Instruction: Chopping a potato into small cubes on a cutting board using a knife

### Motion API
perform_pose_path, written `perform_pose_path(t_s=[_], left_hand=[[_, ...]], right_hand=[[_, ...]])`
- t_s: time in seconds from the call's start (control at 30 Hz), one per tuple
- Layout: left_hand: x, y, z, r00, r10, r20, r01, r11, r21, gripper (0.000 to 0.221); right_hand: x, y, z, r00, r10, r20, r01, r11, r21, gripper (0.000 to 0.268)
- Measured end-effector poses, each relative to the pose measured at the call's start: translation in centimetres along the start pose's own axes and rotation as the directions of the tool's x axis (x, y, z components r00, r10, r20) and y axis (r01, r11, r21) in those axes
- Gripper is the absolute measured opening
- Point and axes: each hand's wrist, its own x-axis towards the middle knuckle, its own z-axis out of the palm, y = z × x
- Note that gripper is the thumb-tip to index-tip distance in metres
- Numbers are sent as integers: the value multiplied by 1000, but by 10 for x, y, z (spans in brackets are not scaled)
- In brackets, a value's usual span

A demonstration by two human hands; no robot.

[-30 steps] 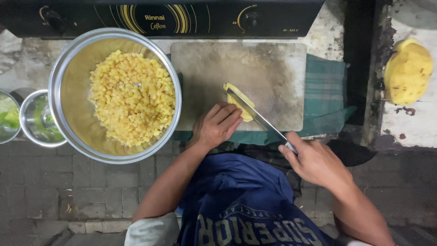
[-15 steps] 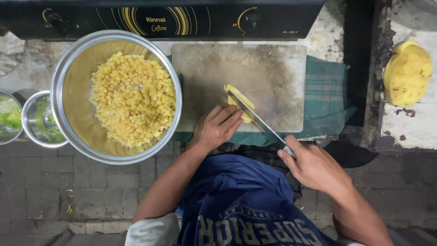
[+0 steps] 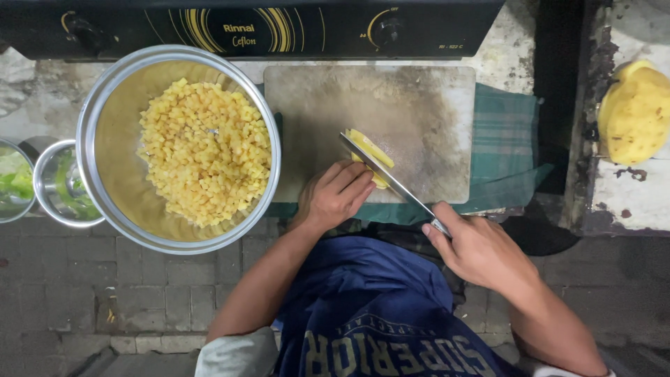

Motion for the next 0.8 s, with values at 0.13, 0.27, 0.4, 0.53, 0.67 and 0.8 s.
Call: perform_pose_path(t_s=[0.13, 0.27, 0.4, 0.53, 0.67, 0.8], left_hand=[[-5, -1, 2, 1000, -12, 0, 12, 1000, -4, 16], [-10, -3, 5, 1000, -7, 11, 7, 1000, 1, 16], [-9, -3, 5, 1000, 4, 26, -5, 1000, 8, 17], [-13, -5, 7, 999, -1, 32, 1, 1000, -2, 18], [-11, -5, 7, 1000, 10, 17, -9, 1000, -9, 17], [-6, -4, 3, 1000, 12, 14, -12, 1000, -2, 16]], right_hand=[[4, 1, 4, 1000, 3, 5, -3, 1000, -1, 22], [6, -1, 4, 999, 14, 42, -14, 1000, -2, 22], [9, 2, 9, 998, 18, 63, -19, 1000, 10, 24], [8, -1, 8, 997, 24, 68, -24, 1000, 6, 25], [8, -5, 5, 995, 26, 96, -26, 1000, 1, 22], [10, -1, 9, 996, 23, 87, -24, 1000, 18, 23]])
